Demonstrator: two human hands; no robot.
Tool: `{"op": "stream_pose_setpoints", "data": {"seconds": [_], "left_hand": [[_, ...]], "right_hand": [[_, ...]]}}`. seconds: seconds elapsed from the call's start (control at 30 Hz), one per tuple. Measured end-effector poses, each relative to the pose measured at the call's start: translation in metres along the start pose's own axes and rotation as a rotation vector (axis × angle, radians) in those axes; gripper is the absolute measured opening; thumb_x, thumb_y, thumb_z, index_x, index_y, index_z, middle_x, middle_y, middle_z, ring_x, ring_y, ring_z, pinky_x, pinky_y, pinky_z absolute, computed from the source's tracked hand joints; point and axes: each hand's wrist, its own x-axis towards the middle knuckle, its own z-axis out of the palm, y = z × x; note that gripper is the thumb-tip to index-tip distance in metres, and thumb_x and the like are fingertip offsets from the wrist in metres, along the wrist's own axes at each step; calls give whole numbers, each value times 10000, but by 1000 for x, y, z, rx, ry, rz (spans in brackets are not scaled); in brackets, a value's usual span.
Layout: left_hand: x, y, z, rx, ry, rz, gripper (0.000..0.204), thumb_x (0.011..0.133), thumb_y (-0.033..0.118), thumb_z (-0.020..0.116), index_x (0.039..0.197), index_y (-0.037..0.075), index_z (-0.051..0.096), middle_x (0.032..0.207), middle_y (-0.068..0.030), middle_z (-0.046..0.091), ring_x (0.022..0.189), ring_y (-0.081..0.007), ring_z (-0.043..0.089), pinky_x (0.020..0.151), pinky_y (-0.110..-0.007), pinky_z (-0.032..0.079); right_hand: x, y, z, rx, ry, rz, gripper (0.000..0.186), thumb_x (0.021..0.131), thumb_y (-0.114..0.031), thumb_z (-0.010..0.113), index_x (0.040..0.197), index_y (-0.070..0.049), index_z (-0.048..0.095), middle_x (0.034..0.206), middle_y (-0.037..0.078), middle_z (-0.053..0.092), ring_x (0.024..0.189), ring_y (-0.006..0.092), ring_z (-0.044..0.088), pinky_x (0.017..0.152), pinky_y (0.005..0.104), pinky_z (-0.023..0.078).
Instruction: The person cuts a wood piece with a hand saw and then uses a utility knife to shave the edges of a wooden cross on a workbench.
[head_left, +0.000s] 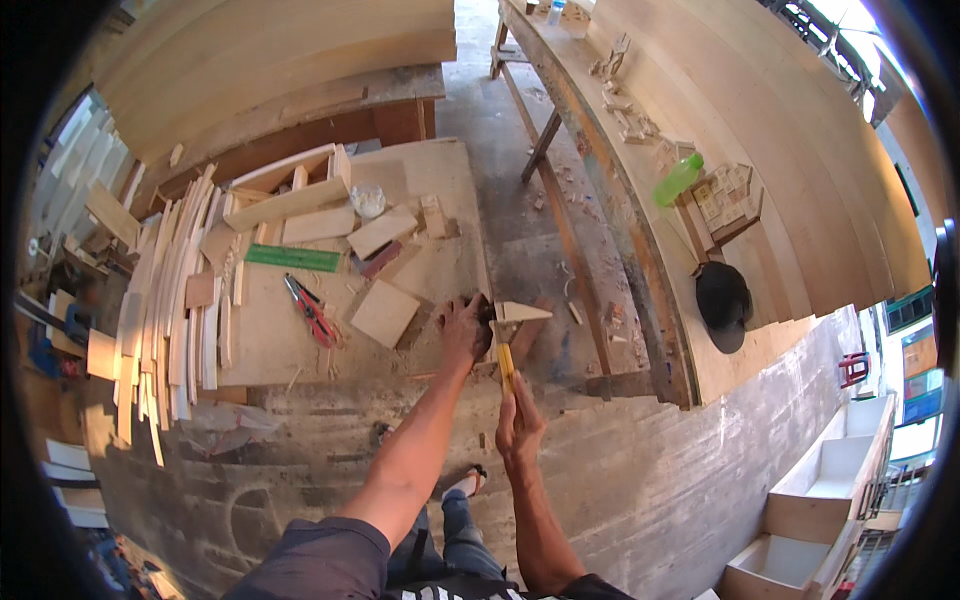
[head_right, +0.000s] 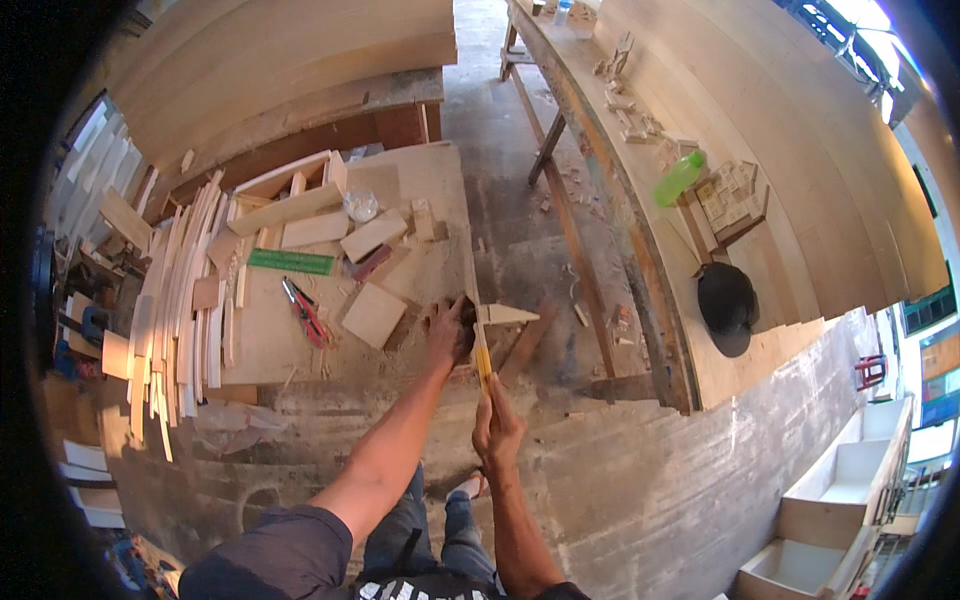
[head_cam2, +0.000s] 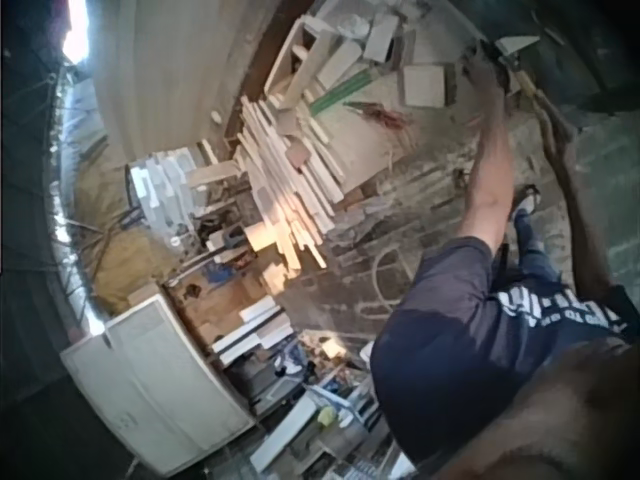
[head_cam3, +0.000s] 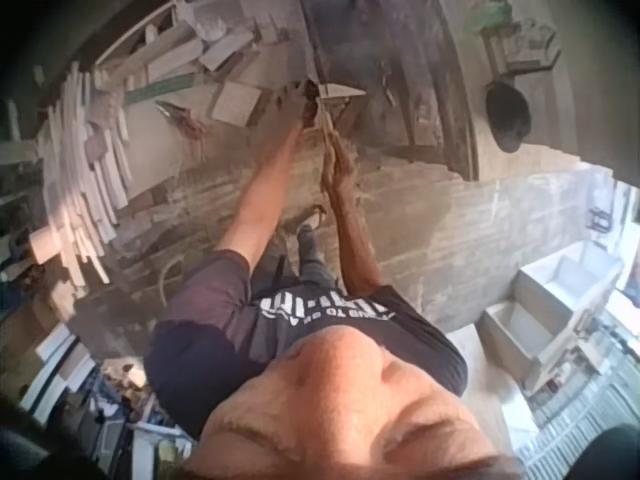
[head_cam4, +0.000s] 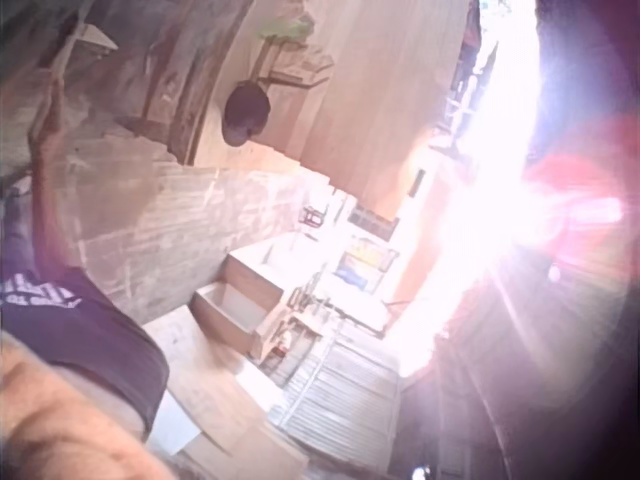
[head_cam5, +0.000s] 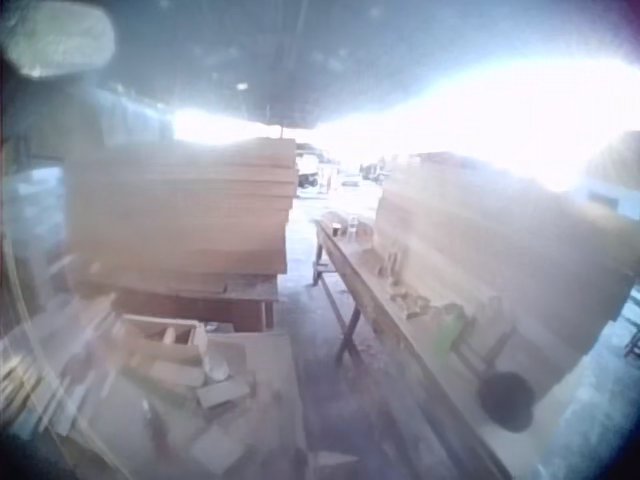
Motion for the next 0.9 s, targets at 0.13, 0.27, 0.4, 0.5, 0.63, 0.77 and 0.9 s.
{"op": "stream_pose_setpoints", "data": {"seconds": [0.13, 0.27, 0.4, 0.5, 0.63, 0.77, 0.9], "left_hand": [[6, -11, 1, 42, 40, -18, 507, 834, 98, 621, 1339, 102, 585, 1289, -184, 513, 1260, -397, 435, 1050, -574, 341], [-3, 11, -12, -11, -39, 6, 508, 840, 121, 625, 1345, 95, 580, 1278, -187, 515, 1253, -392, 441, 1044, -568, 347], [-1, -8, -2, 59, 100, 52, 493, 843, 127, 625, 1334, 94, 585, 1250, -184, 527, 1236, -378, 457, 1022, -558, 364], [2, -7, 0, 75, 77, 35, 482, 839, 125, 617, 1320, 94, 593, 1228, -189, 534, 1226, -379, 462, 1013, -557, 366], [4, -7, 0, 10, 52, 38, 459, 844, 125, 602, 1302, 92, 606, 1220, -172, 541, 1223, -375, 464, 1018, -551, 365], [2, -12, 1, 21, 116, 82, 443, 858, 121, 581, 1300, 97, 601, 1221, -156, 544, 1232, -372, 465, 1023, -557, 365], [1, 4, -7, 30, -54, -18, 456, 850, 70, 572, 1303, 115, 594, 1223, -162, 538, 1246, -380, 459, 1022, -567, 362]], "right_hand": [[-76, 36, -15, 78, 54, -80, 351, 1007, -117, 556, 1307, 58, 609, 774, 11, 582, 668, 65, 498, 595, 212, 419], [1, 9, -4, 47, -5, -37, 367, 1012, -131, 547, 1326, 52, 605, 794, 32, 649, 680, 72, 546, 612, 203, 433], [-49, 40, 0, 66, 89, -122, 358, 1021, -118, 549, 1331, 54, 594, 777, -14, 560, 660, 72, 475, 583, 213, 397], [-51, 44, -9, 80, 60, -89, 356, 1025, -129, 547, 1326, 53, 597, 787, -13, 564, 663, 67, 478, 578, 216, 394], [-12, 7, 5, 148, 38, 20, 375, 1030, -177, 541, 1302, 73, 606, 812, 19, 620, 655, 69, 528, 595, 208, 421], [-57, 47, 0, 97, 77, -77, 357, 1024, -140, 536, 1303, 73, 604, 842, 58, 612, 696, 108, 532, 622, 249, 431], [-11, 15, 6, 35, 42, 11, 358, 1010, -94, 528, 1300, 107, 589, 1001, 164, 672, 897, 167, 625, 772, 275, 492]]}}
